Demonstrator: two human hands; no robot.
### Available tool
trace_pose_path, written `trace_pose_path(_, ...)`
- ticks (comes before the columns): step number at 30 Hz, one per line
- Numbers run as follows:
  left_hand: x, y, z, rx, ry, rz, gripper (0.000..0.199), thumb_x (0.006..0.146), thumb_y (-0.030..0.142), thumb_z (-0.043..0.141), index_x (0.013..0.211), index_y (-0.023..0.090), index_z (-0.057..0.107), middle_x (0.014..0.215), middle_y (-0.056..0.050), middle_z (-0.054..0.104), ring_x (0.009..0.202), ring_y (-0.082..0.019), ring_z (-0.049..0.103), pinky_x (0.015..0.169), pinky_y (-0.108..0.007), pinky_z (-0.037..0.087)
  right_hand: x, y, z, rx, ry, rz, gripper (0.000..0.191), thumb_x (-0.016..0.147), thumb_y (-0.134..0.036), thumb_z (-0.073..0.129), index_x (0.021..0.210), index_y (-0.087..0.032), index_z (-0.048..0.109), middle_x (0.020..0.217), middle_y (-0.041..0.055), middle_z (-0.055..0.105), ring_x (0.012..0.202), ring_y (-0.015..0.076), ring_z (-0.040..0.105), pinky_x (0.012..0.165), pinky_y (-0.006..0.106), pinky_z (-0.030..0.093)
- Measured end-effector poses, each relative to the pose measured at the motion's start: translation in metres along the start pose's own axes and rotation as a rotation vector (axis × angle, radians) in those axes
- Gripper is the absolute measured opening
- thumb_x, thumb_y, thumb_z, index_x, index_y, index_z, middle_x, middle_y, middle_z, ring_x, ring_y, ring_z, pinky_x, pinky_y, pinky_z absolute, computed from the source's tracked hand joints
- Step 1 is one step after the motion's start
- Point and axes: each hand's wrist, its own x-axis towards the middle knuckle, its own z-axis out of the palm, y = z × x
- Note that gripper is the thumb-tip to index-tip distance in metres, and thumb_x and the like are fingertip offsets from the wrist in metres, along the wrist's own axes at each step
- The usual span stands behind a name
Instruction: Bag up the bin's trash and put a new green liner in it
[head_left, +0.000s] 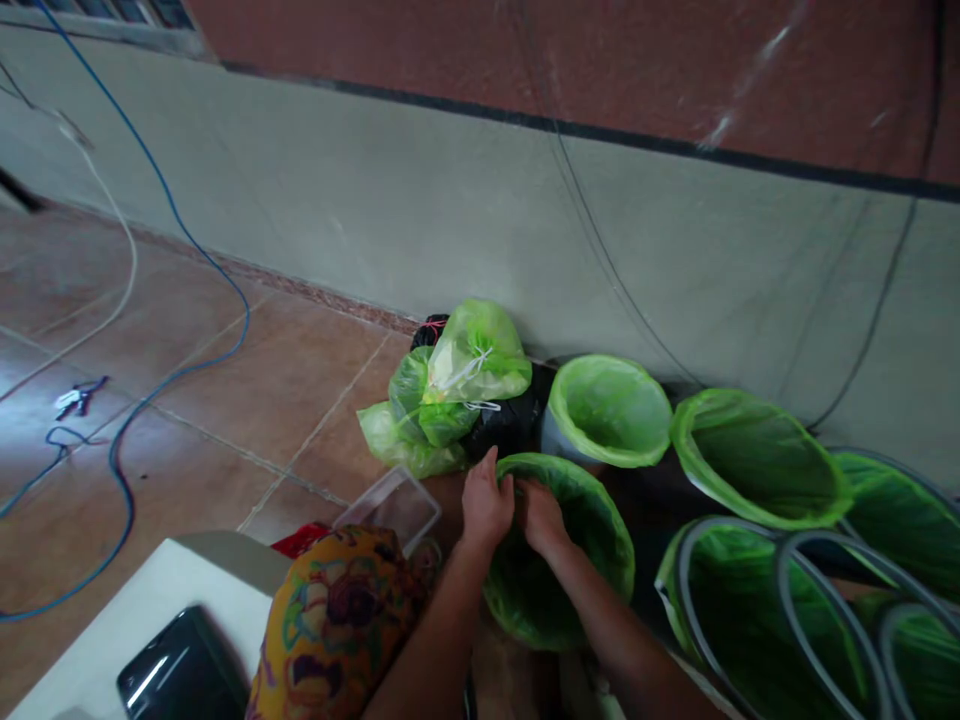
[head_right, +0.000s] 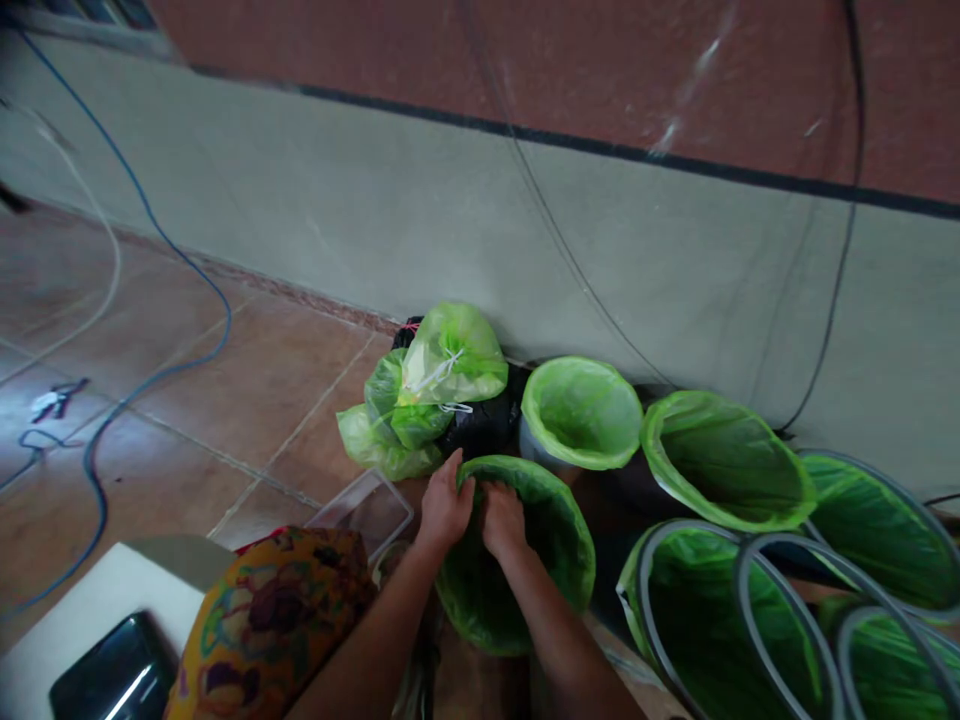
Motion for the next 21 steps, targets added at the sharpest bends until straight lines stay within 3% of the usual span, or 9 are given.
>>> trace_pose_path(3,-0.001,-0.001,0.005,0.068,-0.207,-0.075,0.053,0.083,0.003,0.046,0.133,0.017,0.056,0.133,-0.013,0.064,0.123,-0.022,0.060,0.106,-0.033,0.045,0.017,-0.003,0.010,-0.069,-0.080,-0.021,0.037,0.095,-0.022,0.044,0.126,-0.019,0.064,0.133,0.0141,0.061,0.126,0.0291,0.052,0.101,0.040,0.043)
trace_pose_path(9,-0.002,-0.013,0.010,0.072,-0.201,-0.130,0.048,0.083,-0.002,0.043,0.123,0.020,0.059,0.117,-0.010,0.071,0.111,-0.021,0.065,0.096,-0.029,0.046,0.034,0.013,0.031,-0.165,-0.288,0.071,0.066,0.083,-0.009,0.058,0.148,-0.016,0.043,0.147,0.0203,0.048,0.138,0.0318,0.043,0.107,0.046,0.039)
trace_pose_path(12,-0.002,-0.011,0.009,0.064,-0.194,-0.134,0.047,0.082,-0.003,0.043,0.118,0.021,0.060,0.111,-0.008,0.072,0.108,-0.020,0.066,0.093,-0.028,0.046,0.022,0.018,0.019,-0.143,-0.285,0.061,0.054,0.088,-0.011,0.053,0.141,-0.014,0.050,0.143,0.0210,0.053,0.133,0.0321,0.050,0.104,0.044,0.042)
trace_pose_path(15,-0.004,-0.008,0.009,0.074,-0.184,-0.129,0.044,0.082,-0.004,0.042,0.113,0.021,0.061,0.109,-0.008,0.071,0.106,-0.020,0.066,0.090,-0.028,0.046,0.003,0.020,0.001,-0.112,-0.247,-0.009,0.038,0.094,-0.015,0.041,0.126,-0.015,0.061,0.126,0.0180,0.065,0.116,0.0316,0.063,0.096,0.043,0.047)
trace_pose_path(18,-0.005,-0.007,0.009,0.083,-0.174,-0.122,0.041,0.083,-0.003,0.042,0.113,0.020,0.060,0.109,-0.008,0.071,0.105,-0.020,0.066,0.090,-0.028,0.046,-0.002,0.029,-0.010,-0.153,-0.187,0.007,0.038,0.093,-0.018,0.043,0.126,-0.017,0.062,0.122,0.0171,0.067,0.111,0.0323,0.065,0.092,0.044,0.049)
trace_pose_path(21,-0.007,-0.006,0.010,0.097,-0.163,-0.125,0.041,0.082,-0.003,0.043,0.113,0.019,0.060,0.105,-0.009,0.071,0.103,-0.020,0.066,0.088,-0.027,0.045,0.011,0.046,-0.006,-0.120,-0.121,0.111,0.045,0.089,-0.014,0.048,0.132,-0.012,0.058,0.123,0.0203,0.067,0.112,0.0320,0.064,0.092,0.042,0.049)
